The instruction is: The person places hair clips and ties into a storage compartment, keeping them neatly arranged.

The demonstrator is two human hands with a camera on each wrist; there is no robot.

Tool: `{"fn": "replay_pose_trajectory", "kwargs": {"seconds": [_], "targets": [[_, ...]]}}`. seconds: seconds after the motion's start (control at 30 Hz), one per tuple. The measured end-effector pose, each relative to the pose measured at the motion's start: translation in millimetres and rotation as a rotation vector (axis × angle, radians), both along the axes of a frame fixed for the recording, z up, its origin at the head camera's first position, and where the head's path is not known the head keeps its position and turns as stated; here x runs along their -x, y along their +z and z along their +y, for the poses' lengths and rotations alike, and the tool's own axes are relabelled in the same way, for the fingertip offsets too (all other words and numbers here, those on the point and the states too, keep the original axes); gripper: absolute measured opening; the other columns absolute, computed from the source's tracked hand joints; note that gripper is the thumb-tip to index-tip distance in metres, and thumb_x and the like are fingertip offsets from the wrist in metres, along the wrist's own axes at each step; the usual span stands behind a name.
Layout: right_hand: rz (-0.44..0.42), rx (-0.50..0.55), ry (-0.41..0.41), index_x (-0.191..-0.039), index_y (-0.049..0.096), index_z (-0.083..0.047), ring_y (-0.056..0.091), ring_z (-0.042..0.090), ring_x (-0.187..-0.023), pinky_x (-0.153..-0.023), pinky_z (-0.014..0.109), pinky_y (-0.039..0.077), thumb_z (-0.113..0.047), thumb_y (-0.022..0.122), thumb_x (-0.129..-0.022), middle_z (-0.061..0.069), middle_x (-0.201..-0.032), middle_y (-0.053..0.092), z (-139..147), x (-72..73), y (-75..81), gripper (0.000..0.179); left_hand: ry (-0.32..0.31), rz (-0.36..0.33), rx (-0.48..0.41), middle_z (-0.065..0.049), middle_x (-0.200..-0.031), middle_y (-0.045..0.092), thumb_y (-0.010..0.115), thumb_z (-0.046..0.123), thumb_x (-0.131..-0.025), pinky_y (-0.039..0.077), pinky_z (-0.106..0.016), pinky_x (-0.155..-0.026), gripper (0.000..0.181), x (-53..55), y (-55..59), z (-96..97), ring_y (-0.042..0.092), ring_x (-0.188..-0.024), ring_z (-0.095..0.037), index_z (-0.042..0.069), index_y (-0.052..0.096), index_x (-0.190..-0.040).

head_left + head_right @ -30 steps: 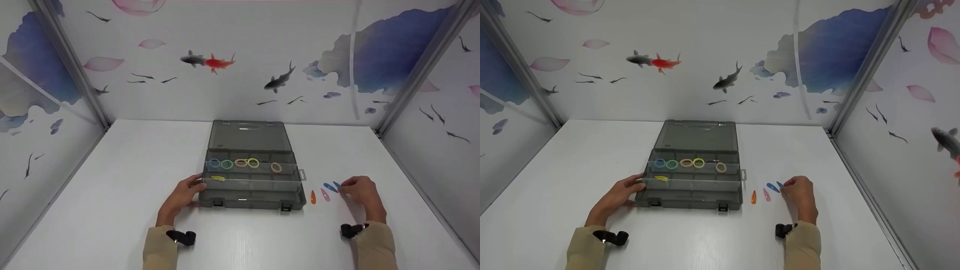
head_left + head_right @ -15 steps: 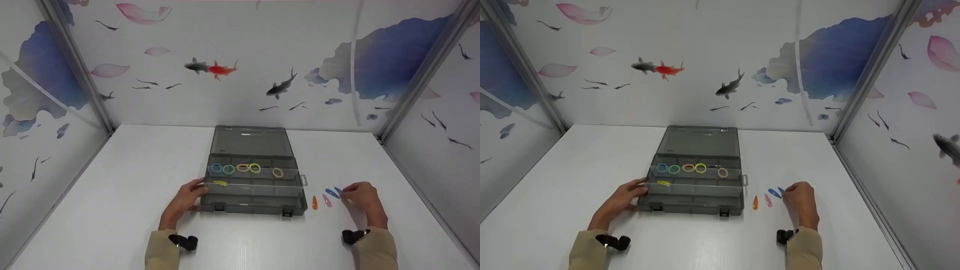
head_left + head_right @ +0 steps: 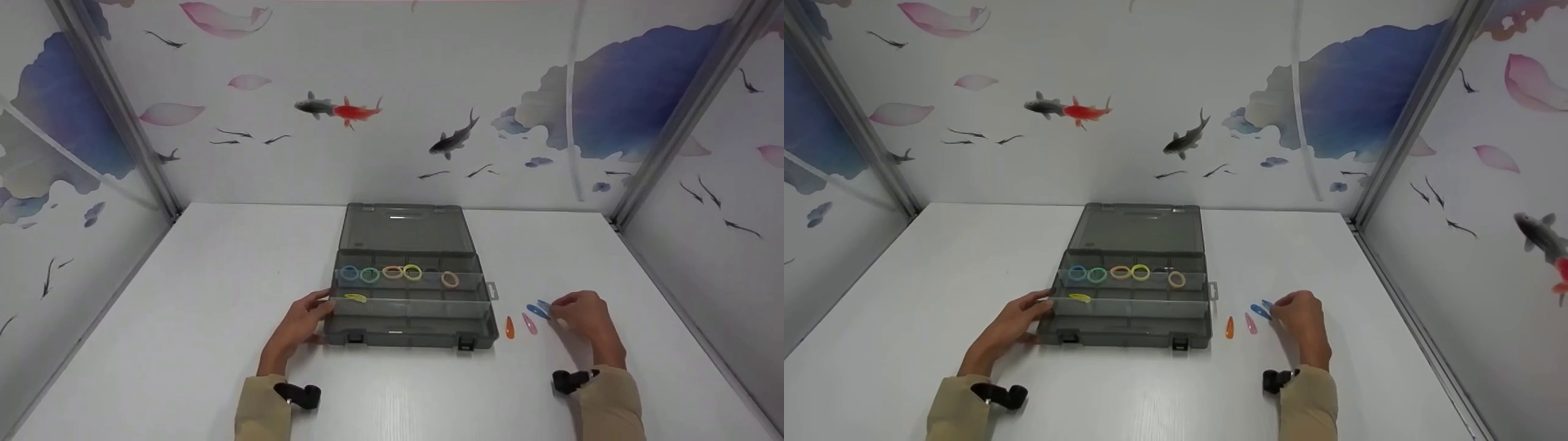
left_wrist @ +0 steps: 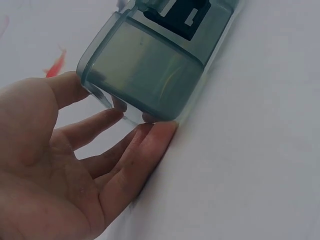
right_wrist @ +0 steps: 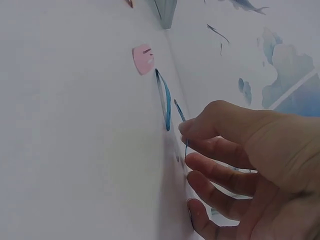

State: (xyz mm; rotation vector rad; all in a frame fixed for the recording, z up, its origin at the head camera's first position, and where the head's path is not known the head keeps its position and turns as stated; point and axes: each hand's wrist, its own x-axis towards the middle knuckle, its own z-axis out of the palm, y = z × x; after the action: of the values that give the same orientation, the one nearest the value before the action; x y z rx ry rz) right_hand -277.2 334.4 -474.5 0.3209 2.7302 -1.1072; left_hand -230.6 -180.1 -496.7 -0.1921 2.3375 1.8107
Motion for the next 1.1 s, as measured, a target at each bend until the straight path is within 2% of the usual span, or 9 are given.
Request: {"fn": "replay_pose_trajectory", "kwargs": {"seconds": [0.13, 0.33, 0.53, 0.77, 0.97, 1.1], "targets": [[0.025, 0.005, 0.006, -0.127, 0.062, 0.005, 0.053, 0.043, -0.118, -0.101, 0.056, 0.047, -0.025, 0.062, -0.097, 0.033, -0.136, 0.054, -5.6, 2.3, 6.8, 0.042, 0.009, -0.01, -0.007, -0.017, -0.146, 0.054, 0.058, 0.03, -0.102, 0.058, -0.034, -0.072, 0.053, -0.3, -0.1, 0.2, 0.057, -0.129, -0.033, 0.014, 0.045, -0.151], [0.183, -0.001, 0.02, -0.124, 0.066, 0.003, 0.051, 0.047, -0.124, -0.101, 0.056, 0.048, -0.024, 0.063, -0.097, 0.033, -0.139, 0.052, -18.6, -0.5, 26.6, 0.038, 0.045, -0.029, -0.022, -0.017, -0.144, 0.055, 0.059, 0.031, -0.101, 0.058, -0.034, -0.07, 0.053, -1.1, -0.5, -0.5, 0.057, -0.129, -0.032, 0.015, 0.047, -0.15], [0.337, 0.002, 0.051, -0.123, 0.067, 0.001, 0.044, 0.048, -0.136, -0.106, 0.059, 0.044, -0.021, 0.063, -0.097, 0.029, -0.143, 0.053, -35.7, -2.9, 50.4, 0.035, 0.052, -0.023, -0.032, -0.016, -0.143, 0.057, 0.059, 0.032, -0.1, 0.058, -0.034, -0.072, 0.052, 1.2, 0.6, 0.0, 0.057, -0.128, -0.031, 0.016, 0.049, -0.149], [0.427, 0.035, 0.101, -0.121, 0.069, -0.003, 0.055, 0.044, -0.126, -0.101, 0.056, 0.049, -0.021, 0.066, -0.096, 0.023, -0.137, 0.059, -65.7, 0.8, 64.8, 0.031, 0.04, -0.028, -0.035, -0.016, -0.142, 0.058, 0.059, 0.032, -0.1, 0.058, -0.034, -0.073, 0.053, 1.4, 1.5, -1.6, 0.058, -0.128, -0.031, 0.015, 0.048, -0.149], [0.5, 0.086, 0.194, -0.114, 0.072, -0.004, 0.055, 0.038, -0.128, -0.107, 0.055, 0.045, -0.017, 0.068, -0.094, 0.019, -0.129, 0.065, -93.4, 9.2, 77.2, 0.024, 0.059, -0.036, -0.023, -0.018, -0.144, 0.056, 0.059, 0.03, -0.101, 0.059, -0.034, -0.07, 0.053, 0.0, 2.1, -3.6, 0.057, -0.128, -0.032, 0.014, 0.047, -0.15], [0.539, 0.087, 0.245, -0.11, 0.072, -0.004, 0.057, 0.035, -0.124, -0.108, 0.054, 0.045, -0.014, 0.07, -0.093, 0.018, -0.123, 0.067, -108.0, 11.8, 87.9, 0.02, 0.042, -0.04, -0.026, -0.018, -0.143, 0.056, 0.059, 0.029, -0.101, 0.059, -0.033, -0.07, 0.053, 1.4, 1.1, -1.0, 0.057, -0.128, -0.032, 0.014, 0.046, -0.15]]}}
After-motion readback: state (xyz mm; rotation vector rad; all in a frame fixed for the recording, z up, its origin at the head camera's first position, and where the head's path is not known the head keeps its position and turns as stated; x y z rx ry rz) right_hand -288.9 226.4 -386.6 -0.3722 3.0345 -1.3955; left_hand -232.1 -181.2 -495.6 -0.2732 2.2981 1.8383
